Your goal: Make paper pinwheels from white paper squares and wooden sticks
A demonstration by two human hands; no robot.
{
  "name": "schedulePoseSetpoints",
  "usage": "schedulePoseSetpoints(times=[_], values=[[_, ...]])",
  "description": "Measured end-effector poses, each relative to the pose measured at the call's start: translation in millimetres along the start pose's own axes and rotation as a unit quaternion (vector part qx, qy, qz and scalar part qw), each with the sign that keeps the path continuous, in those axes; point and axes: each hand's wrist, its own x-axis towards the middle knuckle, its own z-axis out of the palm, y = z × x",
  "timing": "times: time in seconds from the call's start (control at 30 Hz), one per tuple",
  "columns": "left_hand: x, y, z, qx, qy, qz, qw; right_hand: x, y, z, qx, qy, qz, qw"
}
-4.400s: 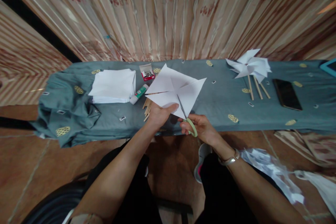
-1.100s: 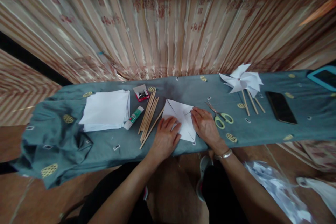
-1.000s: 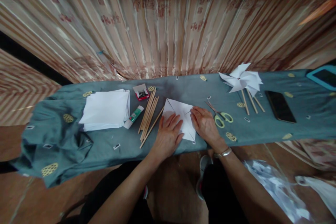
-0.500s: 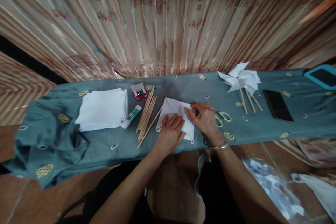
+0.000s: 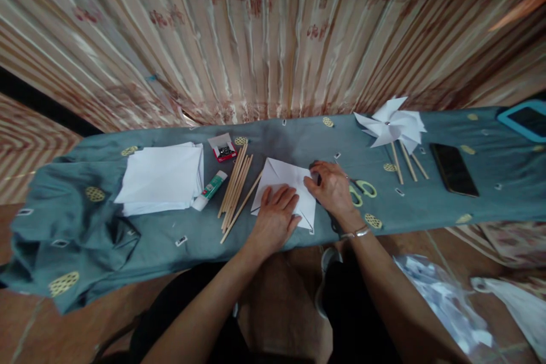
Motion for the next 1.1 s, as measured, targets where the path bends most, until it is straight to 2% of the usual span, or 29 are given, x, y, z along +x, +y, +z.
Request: schedulePoseSetpoints(times=[0.5,0.63,0.87,1.1], values=[[-0.1,-1.0,-0.1,-0.005,-0.001,0.001,1.0,5.8,32.3,0.5,0.005,-0.005,0.034,0.999],[-0.3,0.0,-0.2,-0.001,-0.002,0.0,1.0,3.8,31.4,-3.1,0.026,0.023,0.034,0.999],[-7.4,3.1,-8.2,0.009,0.019,0.0,1.0,-1.3,16.8,-14.6,0.046,0.059,0.031,0.997],[-12.8,10.7,-20.4,-0.028,0.05,-0.016,0.998,-2.4,-26.3,-8.8,0.094,0.054,0.013,0.994]])
